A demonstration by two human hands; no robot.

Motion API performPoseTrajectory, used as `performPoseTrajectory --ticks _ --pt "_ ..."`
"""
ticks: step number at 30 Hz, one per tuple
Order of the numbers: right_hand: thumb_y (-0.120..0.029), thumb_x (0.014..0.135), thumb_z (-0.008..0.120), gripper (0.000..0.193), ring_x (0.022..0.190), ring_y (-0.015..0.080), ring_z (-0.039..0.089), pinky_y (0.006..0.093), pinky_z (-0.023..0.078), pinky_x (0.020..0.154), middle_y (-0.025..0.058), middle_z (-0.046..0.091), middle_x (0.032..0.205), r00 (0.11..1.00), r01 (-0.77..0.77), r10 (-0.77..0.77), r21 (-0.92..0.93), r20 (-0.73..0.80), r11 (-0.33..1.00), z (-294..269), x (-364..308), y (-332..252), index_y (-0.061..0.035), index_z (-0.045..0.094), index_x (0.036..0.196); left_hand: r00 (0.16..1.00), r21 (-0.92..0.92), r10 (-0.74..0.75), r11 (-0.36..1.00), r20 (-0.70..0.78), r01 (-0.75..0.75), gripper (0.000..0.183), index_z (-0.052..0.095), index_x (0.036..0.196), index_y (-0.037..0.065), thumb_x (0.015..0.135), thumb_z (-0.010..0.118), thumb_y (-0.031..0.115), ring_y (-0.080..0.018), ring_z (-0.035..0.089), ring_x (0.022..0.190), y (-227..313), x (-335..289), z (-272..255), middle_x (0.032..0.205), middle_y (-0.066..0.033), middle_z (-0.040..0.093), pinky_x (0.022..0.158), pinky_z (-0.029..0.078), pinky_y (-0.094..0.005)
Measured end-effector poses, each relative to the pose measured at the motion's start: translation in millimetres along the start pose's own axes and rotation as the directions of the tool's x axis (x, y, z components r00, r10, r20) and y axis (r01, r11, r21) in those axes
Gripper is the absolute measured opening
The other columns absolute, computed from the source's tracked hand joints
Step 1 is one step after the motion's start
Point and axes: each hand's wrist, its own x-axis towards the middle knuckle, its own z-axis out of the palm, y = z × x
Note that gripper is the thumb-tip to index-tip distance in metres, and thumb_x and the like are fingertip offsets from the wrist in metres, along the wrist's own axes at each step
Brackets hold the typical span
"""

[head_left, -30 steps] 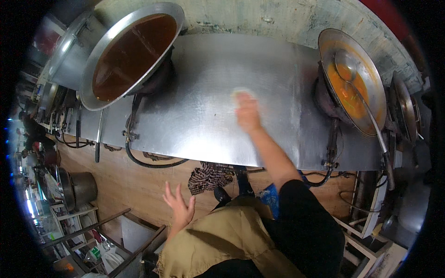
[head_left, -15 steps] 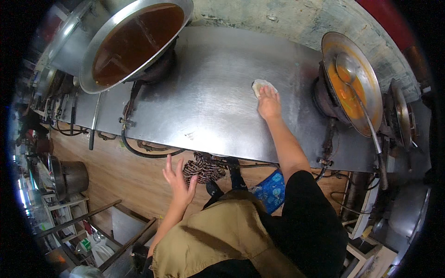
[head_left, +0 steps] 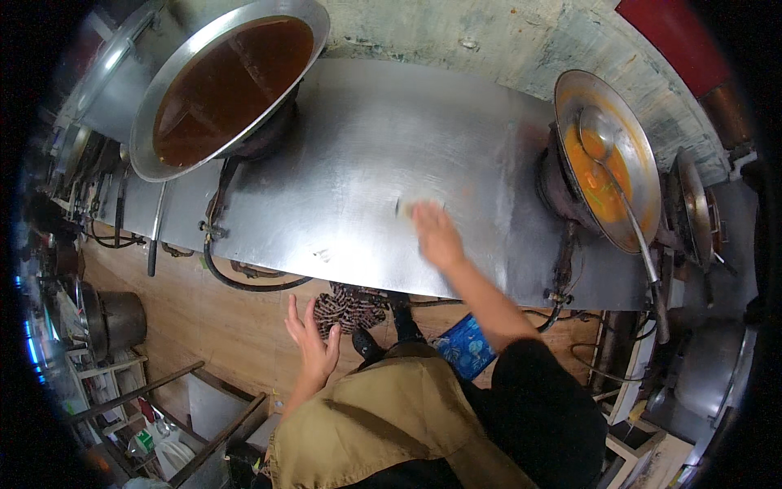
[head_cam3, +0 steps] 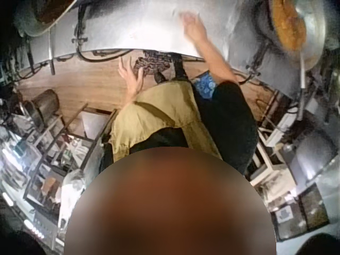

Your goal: The person wipes a stainless steel countertop with a cloth, rinses the cloth in a sink, and continues wiping around large pots and pans. The person also moves a pot and handles a ladle and a plastic container during the cleaning process.

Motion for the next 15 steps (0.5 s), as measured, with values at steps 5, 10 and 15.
performPoseTrajectory --ticks 5,10,15 --pt "-0.002 0.083 0.053 0.058 0.138 0.0334 0.033 0.0460 0.027 0.114 0.0132 0.040 0.147 0.999 -0.020 0.020 0.005 0.034 1.000 -3.8 -72.7 22.8 -0.0034 0.043 0.140 0.997 0.021 -0.079 0.997 0.013 0.079 0.066 0.035 0.141 0.005 0.086 0.063 0.028 -0.0436 0.017 0.139 -3.4 2.5 -0.7 0.153 -0.0267 0.014 0.110 0.008 -0.0631" --pt "-0.017 0.096 0.041 0.051 0.140 0.0355 0.027 0.0475 0.016 0.116 0.0141 0.036 0.150 0.829 -0.549 0.530 -0.079 -0.178 0.832 -13.4 63.8 161.7 -0.0083 0.036 0.146 0.986 0.032 -0.157 0.987 -0.053 0.159 0.067 0.034 0.142 0.005 0.086 0.062 0.030 -0.0444 0.017 0.139 -11.3 -1.3 -9.5 0.153 -0.0265 0.013 0.110 0.008 -0.0626" --pt "-0.019 0.092 0.046 0.051 0.139 0.0321 0.032 0.0486 0.020 0.114 0.0121 0.044 0.145 0.939 -0.307 0.272 -0.156 -0.211 0.939 30.0 170.8 79.6 -0.0155 0.041 0.142 0.968 0.052 -0.226 0.971 -0.108 0.233 0.067 0.034 0.142 0.005 0.087 0.062 0.030 -0.0451 0.017 0.139 -14.0 -19.0 -19.6 0.153 -0.0259 0.011 0.110 0.010 -0.0629"
